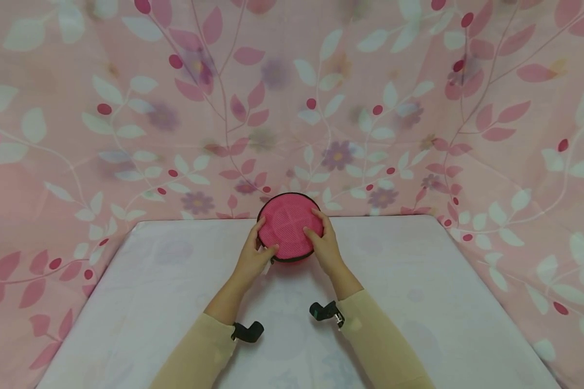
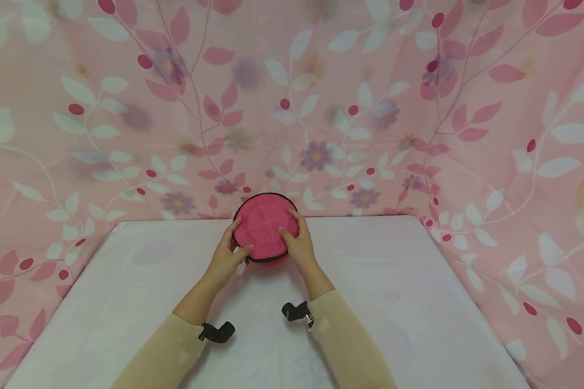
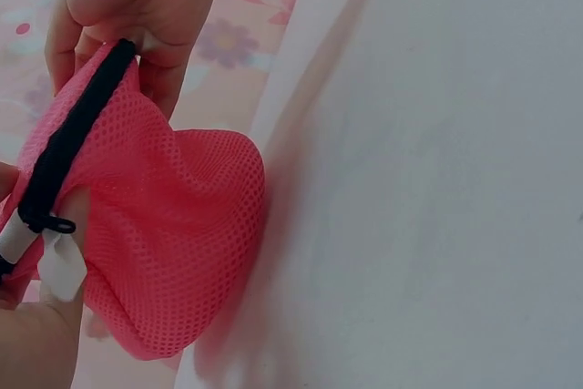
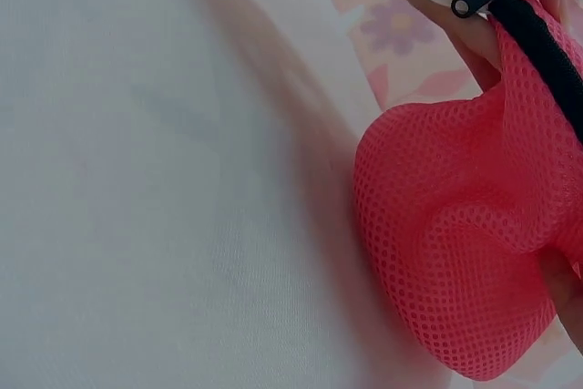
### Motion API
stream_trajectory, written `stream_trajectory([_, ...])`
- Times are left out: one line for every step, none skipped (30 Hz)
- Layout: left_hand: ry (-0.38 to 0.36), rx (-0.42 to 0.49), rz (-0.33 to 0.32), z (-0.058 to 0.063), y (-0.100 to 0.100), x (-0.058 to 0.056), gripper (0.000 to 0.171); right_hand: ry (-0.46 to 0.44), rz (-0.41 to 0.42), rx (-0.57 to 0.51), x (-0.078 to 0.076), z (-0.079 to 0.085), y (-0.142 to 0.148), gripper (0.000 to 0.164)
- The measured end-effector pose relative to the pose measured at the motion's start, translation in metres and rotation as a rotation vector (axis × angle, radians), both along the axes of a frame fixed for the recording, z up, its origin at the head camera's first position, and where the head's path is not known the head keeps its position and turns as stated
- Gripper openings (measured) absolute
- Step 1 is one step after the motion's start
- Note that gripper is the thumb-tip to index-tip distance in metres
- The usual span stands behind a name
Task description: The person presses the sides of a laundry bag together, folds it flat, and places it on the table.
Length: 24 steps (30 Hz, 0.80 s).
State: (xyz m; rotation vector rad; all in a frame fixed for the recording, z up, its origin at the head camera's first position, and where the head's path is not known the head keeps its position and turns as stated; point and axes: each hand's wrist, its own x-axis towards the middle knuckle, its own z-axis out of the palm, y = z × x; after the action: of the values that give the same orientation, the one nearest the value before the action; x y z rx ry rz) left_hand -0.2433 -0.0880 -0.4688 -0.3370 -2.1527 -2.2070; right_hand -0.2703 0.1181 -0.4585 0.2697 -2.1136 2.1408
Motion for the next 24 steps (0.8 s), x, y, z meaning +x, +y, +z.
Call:
stream_trajectory([-0.002, 0.008, 0.005, 0.000, 0.000, 0.000, 0.080, -0.005, 0.000, -0.010, 0.001, 0.000, -0.001, 0.053])
stream_trajectory([-0.002, 0.019, 0.010, -0.001, 0.001, 0.000, 0.080, -0.007, -0.001, -0.017, 0.002, 0.001, -0.002, 0.053])
stream_trajectory([0.000, 0.032, 0.013, -0.001, 0.001, 0.000, 0.081, -0.012, 0.002, -0.028, 0.003, 0.001, -0.003, 0.053])
stream_trajectory([0.000, 0.041, 0.016, -0.001, 0.001, 0.000, 0.081, -0.017, 0.005, -0.037, 0.004, 0.002, -0.004, 0.054])
stream_trajectory([-0.001, 0.054, 0.017, -0.001, 0.002, 0.000, 0.081, -0.024, 0.006, -0.046, 0.005, 0.003, -0.005, 0.053])
stream_trajectory([0.002, 0.067, 0.021, -0.001, 0.002, 0.000, 0.082, -0.031, 0.008, -0.056, 0.006, 0.003, -0.006, 0.053])
stream_trajectory([0.006, 0.080, 0.021, -0.001, 0.002, 0.000, 0.082, -0.039, 0.008, -0.065, 0.006, 0.004, -0.006, 0.053])
stream_trajectory([0.009, 0.090, 0.024, -0.001, 0.002, 0.000, 0.082, -0.045, 0.012, -0.070, 0.007, 0.004, -0.007, 0.053])
stream_trajectory([0.014, 0.095, 0.028, 0.000, 0.002, 0.000, 0.082, -0.052, 0.014, -0.074, 0.007, 0.004, -0.008, 0.053])
stream_trajectory([0.017, 0.097, 0.034, 0.000, 0.002, 0.000, 0.082, -0.058, 0.014, -0.078, 0.008, 0.005, -0.009, 0.053])
stream_trajectory([0.019, 0.106, 0.037, 0.001, 0.001, 0.000, 0.082, -0.064, 0.016, -0.084, 0.009, 0.005, -0.010, 0.053])
stream_trajectory([0.018, 0.111, 0.044, 0.001, 0.001, 0.000, 0.081, -0.070, 0.022, -0.089, 0.009, 0.005, -0.010, 0.053])
stream_trajectory([0.015, 0.118, 0.047, 0.002, 0.000, 0.000, 0.081, -0.072, 0.028, -0.092, 0.010, 0.006, -0.011, 0.053])
stream_trajectory([0.013, 0.123, 0.050, 0.002, 0.000, 0.000, 0.081, -0.078, 0.033, -0.096, 0.011, 0.006, -0.011, 0.053])
stream_trajectory([0.010, 0.128, 0.050, 0.002, -0.001, 0.000, 0.081, -0.083, 0.037, -0.096, 0.011, 0.006, -0.012, 0.053])
stream_trajectory([0.004, 0.137, 0.048, 0.002, -0.002, 0.000, 0.081, -0.087, 0.044, -0.095, 0.012, 0.007, -0.012, 0.053])
stream_trajectory([0.000, 0.145, 0.047, 0.002, -0.003, -0.001, 0.081, -0.092, 0.049, -0.092, 0.013, 0.008, -0.012, 0.053])
stream_trajectory([-0.004, 0.147, 0.048, 0.002, -0.003, -0.001, 0.081, -0.094, 0.054, -0.084, 0.013, 0.008, -0.012, 0.053])
stream_trajectory([-0.007, 0.147, 0.048, 0.001, -0.004, -0.001, 0.081, -0.101, 0.057, -0.075, 0.014, 0.009, -0.011, 0.053])
stream_trajectory([-0.010, 0.146, 0.049, 0.001, -0.005, -0.001, 0.081, -0.108, 0.059, -0.065, 0.014, 0.009, -0.011, 0.053])
stream_trajectory([-0.012, 0.149, 0.048, 0.001, -0.005, -0.001, 0.081, -0.113, 0.062, -0.057, 0.014, 0.009, -0.011, 0.053])
stream_trajectory([-0.013, 0.146, 0.050, 0.001, -0.005, -0.001, 0.081, -0.117, 0.067, -0.052, 0.015, 0.009, -0.010, 0.053])
stream_trajectory([-0.014, 0.145, 0.051, 0.001, -0.006, -0.001, 0.081, -0.122, 0.074, -0.048, 0.015, 0.009, -0.010, 0.053])
stream_trajectory([-0.016, 0.143, 0.052, 0.001, -0.006, 0.000, 0.081, -0.123, 0.082, -0.042, 0.015, 0.009, -0.009, 0.053])
